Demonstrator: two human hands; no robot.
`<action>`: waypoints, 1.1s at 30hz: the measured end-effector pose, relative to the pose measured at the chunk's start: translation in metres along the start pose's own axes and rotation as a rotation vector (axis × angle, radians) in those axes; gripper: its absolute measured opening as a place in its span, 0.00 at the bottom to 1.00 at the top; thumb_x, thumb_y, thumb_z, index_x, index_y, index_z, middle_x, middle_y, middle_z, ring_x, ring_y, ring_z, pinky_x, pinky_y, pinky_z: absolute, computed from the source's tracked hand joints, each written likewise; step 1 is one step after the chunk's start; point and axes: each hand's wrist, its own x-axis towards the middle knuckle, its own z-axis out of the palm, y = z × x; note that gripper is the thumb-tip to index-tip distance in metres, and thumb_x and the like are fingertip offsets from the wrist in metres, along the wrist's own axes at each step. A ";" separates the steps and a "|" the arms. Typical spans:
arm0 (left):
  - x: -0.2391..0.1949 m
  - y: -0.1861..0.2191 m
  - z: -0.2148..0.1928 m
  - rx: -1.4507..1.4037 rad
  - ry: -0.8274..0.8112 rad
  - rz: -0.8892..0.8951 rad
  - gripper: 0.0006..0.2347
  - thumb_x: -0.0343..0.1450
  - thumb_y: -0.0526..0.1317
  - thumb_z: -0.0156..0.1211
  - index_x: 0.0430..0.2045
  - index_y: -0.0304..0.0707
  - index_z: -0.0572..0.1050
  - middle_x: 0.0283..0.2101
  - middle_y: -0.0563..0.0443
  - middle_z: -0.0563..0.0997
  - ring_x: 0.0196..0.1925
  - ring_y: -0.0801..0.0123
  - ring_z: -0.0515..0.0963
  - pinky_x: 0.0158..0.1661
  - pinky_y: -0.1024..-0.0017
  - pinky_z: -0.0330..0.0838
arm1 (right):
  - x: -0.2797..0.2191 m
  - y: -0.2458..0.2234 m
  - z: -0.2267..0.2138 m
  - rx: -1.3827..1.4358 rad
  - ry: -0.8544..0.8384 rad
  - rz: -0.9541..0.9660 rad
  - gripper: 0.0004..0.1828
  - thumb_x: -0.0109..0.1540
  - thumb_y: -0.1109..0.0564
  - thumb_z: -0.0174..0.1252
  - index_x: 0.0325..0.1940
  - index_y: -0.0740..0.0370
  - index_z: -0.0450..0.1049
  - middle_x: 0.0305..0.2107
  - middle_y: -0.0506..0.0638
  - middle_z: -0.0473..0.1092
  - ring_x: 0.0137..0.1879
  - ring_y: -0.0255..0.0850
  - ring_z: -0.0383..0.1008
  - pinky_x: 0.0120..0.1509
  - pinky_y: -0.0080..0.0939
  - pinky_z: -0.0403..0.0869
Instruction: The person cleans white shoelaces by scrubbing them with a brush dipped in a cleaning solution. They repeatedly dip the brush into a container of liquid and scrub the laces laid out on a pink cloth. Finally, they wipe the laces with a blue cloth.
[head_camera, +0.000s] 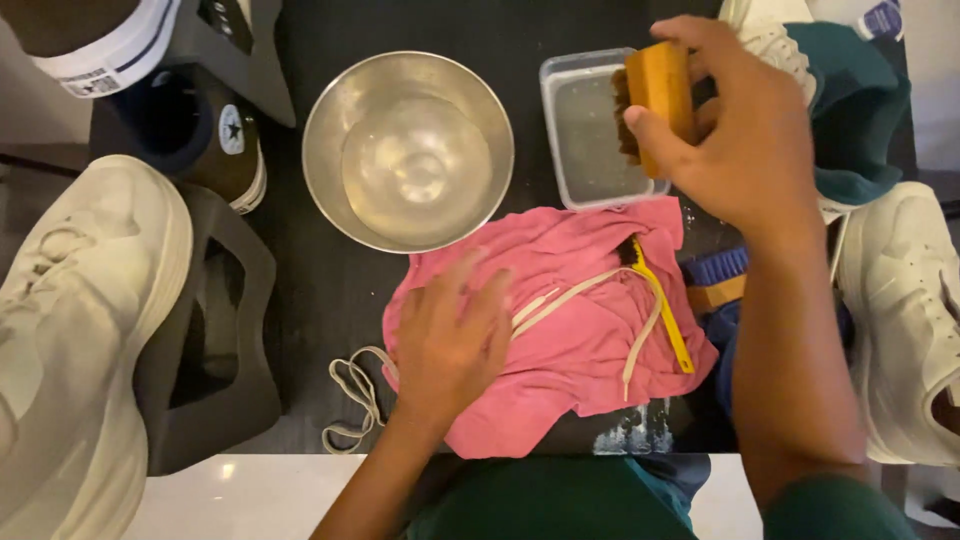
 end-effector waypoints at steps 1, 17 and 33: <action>0.004 0.005 0.002 0.002 -0.008 0.003 0.12 0.70 0.33 0.60 0.48 0.45 0.77 0.58 0.44 0.77 0.38 0.62 0.79 0.35 0.61 0.71 | 0.001 0.008 0.007 0.006 0.000 0.006 0.28 0.70 0.55 0.66 0.72 0.66 0.68 0.50 0.66 0.74 0.33 0.50 0.78 0.35 0.42 0.74; 0.040 0.015 0.059 0.061 -0.380 0.170 0.17 0.70 0.41 0.62 0.54 0.46 0.73 0.66 0.46 0.69 0.47 0.54 0.76 0.39 0.55 0.77 | 0.011 0.031 0.049 -0.028 -0.318 0.158 0.30 0.61 0.41 0.59 0.66 0.50 0.71 0.51 0.53 0.76 0.49 0.62 0.76 0.44 0.63 0.71; 0.013 -0.013 0.033 -0.109 -0.407 0.113 0.08 0.74 0.40 0.56 0.24 0.40 0.76 0.32 0.51 0.75 0.32 0.56 0.75 0.30 0.59 0.67 | 0.001 0.047 0.055 -0.021 0.041 -0.174 0.21 0.71 0.55 0.65 0.64 0.70 0.73 0.48 0.64 0.75 0.50 0.65 0.74 0.46 0.56 0.68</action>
